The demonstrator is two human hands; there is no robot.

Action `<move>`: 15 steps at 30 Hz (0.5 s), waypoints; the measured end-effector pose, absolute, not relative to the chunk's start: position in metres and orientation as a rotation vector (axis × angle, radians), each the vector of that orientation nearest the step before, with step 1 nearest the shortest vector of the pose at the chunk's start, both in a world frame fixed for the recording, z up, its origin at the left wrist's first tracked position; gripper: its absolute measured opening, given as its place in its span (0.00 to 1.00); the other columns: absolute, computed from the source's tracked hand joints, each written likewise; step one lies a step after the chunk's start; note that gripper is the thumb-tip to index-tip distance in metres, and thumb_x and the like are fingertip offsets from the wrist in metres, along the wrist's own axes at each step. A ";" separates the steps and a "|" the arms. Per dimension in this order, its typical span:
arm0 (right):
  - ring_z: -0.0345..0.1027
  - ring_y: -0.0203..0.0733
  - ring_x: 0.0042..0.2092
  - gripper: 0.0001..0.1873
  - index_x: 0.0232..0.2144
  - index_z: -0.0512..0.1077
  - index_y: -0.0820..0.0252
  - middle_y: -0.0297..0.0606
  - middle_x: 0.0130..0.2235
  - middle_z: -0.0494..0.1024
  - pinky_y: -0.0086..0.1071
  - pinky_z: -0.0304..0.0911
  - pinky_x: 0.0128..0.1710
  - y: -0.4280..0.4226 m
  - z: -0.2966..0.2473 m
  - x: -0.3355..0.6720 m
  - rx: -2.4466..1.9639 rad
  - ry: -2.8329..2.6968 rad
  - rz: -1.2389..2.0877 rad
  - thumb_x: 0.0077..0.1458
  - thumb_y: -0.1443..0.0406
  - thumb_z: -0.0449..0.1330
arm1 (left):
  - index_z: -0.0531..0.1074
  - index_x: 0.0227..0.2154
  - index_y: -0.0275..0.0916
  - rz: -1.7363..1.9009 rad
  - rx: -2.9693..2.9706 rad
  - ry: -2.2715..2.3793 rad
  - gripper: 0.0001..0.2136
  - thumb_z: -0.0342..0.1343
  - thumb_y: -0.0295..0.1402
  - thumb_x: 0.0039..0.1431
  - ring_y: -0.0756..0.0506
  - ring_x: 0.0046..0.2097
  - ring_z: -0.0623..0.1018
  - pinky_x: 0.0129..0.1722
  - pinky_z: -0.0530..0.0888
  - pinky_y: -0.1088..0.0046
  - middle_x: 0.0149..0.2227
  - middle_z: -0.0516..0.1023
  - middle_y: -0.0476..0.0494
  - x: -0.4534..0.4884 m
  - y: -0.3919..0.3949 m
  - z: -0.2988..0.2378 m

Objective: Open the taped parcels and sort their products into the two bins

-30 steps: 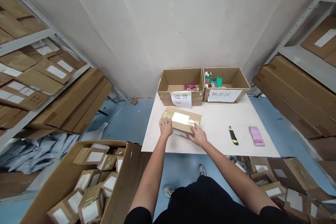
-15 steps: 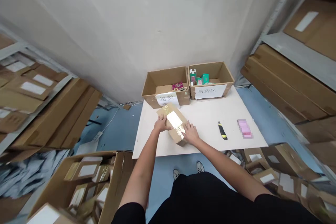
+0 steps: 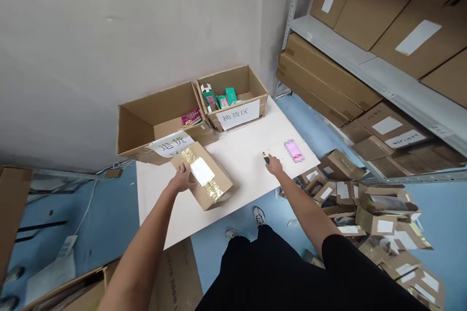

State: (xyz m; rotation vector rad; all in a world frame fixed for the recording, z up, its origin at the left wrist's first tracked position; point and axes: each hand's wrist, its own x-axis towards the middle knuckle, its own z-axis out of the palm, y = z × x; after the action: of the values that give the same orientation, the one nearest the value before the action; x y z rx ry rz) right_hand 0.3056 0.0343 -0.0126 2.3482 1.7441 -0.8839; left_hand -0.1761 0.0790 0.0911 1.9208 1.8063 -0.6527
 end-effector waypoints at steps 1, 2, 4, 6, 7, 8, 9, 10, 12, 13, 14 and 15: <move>0.69 0.54 0.62 0.37 0.75 0.54 0.61 0.58 0.62 0.71 0.41 0.66 0.58 0.032 -0.026 0.308 2.318 1.695 -0.903 0.69 0.62 0.58 | 0.40 0.77 0.27 -0.658 1.912 1.802 0.64 0.66 0.55 0.43 0.25 0.78 0.37 0.70 0.62 0.49 0.78 0.35 0.20 -0.176 0.078 0.091; 0.71 0.54 0.61 0.38 0.75 0.53 0.61 0.58 0.61 0.72 0.40 0.66 0.57 0.028 -0.038 0.309 2.286 1.670 -0.913 0.67 0.62 0.59 | 0.39 0.77 0.28 -0.654 1.906 1.797 0.65 0.66 0.56 0.44 0.24 0.78 0.37 0.71 0.60 0.48 0.78 0.35 0.20 -0.175 0.077 0.091; 0.73 0.55 0.59 0.41 0.73 0.56 0.62 0.59 0.60 0.72 0.39 0.68 0.55 0.018 -0.061 0.307 2.252 1.706 -0.872 0.63 0.62 0.65 | 0.38 0.77 0.28 -0.631 1.893 1.786 0.65 0.65 0.56 0.44 0.24 0.78 0.36 0.72 0.57 0.47 0.78 0.34 0.20 -0.173 0.073 0.094; 0.78 0.54 0.53 0.43 0.73 0.56 0.63 0.60 0.58 0.72 0.39 0.70 0.51 0.012 -0.079 0.305 2.278 1.736 -0.866 0.60 0.64 0.66 | 0.37 0.77 0.29 -0.618 1.859 1.778 0.66 0.66 0.56 0.44 0.24 0.78 0.36 0.73 0.56 0.49 0.78 0.32 0.20 -0.170 0.069 0.097; 0.80 0.54 0.50 0.44 0.73 0.55 0.64 0.60 0.57 0.73 0.40 0.70 0.49 0.012 -0.086 0.303 2.316 1.753 -0.877 0.59 0.64 0.66 | 0.37 0.77 0.30 -0.600 1.848 1.770 0.66 0.67 0.55 0.44 0.25 0.78 0.36 0.73 0.56 0.51 0.78 0.31 0.21 -0.168 0.066 0.099; 0.81 0.55 0.46 0.45 0.73 0.55 0.66 0.61 0.54 0.75 0.42 0.71 0.47 0.015 -0.090 0.302 2.354 1.777 -0.909 0.58 0.64 0.65 | 0.37 0.77 0.30 -0.583 1.836 1.761 0.66 0.67 0.55 0.44 0.26 0.78 0.34 0.73 0.57 0.52 0.78 0.29 0.21 -0.167 0.065 0.100; 0.81 0.55 0.42 0.44 0.73 0.54 0.68 0.58 0.50 0.78 0.43 0.72 0.44 0.021 -0.092 0.299 2.394 1.816 -0.970 0.58 0.64 0.63 | 0.36 0.77 0.30 -0.578 1.818 1.754 0.66 0.68 0.54 0.45 0.27 0.78 0.33 0.72 0.58 0.52 0.78 0.27 0.22 -0.166 0.063 0.101; 0.81 0.53 0.37 0.42 0.73 0.54 0.69 0.55 0.45 0.80 0.43 0.73 0.41 0.030 -0.090 0.295 2.439 1.861 -1.070 0.59 0.64 0.60 | 0.36 0.77 0.31 -0.558 1.808 1.750 0.65 0.68 0.54 0.45 0.28 0.78 0.32 0.72 0.58 0.52 0.78 0.26 0.23 -0.166 0.062 0.101; 0.78 0.50 0.29 0.39 0.72 0.53 0.71 0.48 0.37 0.81 0.42 0.73 0.35 0.050 -0.075 0.280 2.516 1.876 -1.335 0.62 0.64 0.53 | 0.35 0.77 0.33 -0.515 1.779 1.758 0.65 0.68 0.53 0.45 0.29 0.78 0.31 0.72 0.59 0.51 0.77 0.24 0.25 -0.165 0.061 0.101; 0.76 0.48 0.26 0.38 0.73 0.52 0.70 0.44 0.35 0.81 0.41 0.73 0.33 0.060 -0.062 0.268 2.538 1.870 -1.464 0.62 0.64 0.50 | 0.35 0.77 0.34 -0.491 1.768 1.762 0.65 0.68 0.53 0.45 0.29 0.78 0.30 0.71 0.60 0.50 0.78 0.24 0.25 -0.165 0.061 0.099; 0.76 0.46 0.26 0.38 0.73 0.51 0.69 0.42 0.34 0.81 0.39 0.73 0.32 0.070 -0.046 0.254 2.547 1.866 -1.566 0.63 0.63 0.47 | 0.35 0.77 0.35 -0.472 1.756 1.763 0.65 0.69 0.52 0.44 0.29 0.78 0.30 0.71 0.60 0.49 0.78 0.24 0.26 -0.165 0.061 0.098; 0.76 0.45 0.26 0.39 0.74 0.50 0.66 0.39 0.34 0.81 0.38 0.73 0.33 0.079 -0.028 0.237 2.541 1.914 -1.605 0.62 0.63 0.47 | 0.35 0.78 0.36 -0.458 1.747 1.760 0.66 0.69 0.52 0.44 0.29 0.78 0.30 0.71 0.61 0.48 0.77 0.23 0.27 -0.165 0.061 0.097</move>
State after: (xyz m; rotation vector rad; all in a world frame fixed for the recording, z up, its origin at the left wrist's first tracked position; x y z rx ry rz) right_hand 0.2372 0.0786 -0.0284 2.5407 1.9139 -1.6047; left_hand -0.1647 0.0608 0.0966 1.7473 1.7603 -0.4578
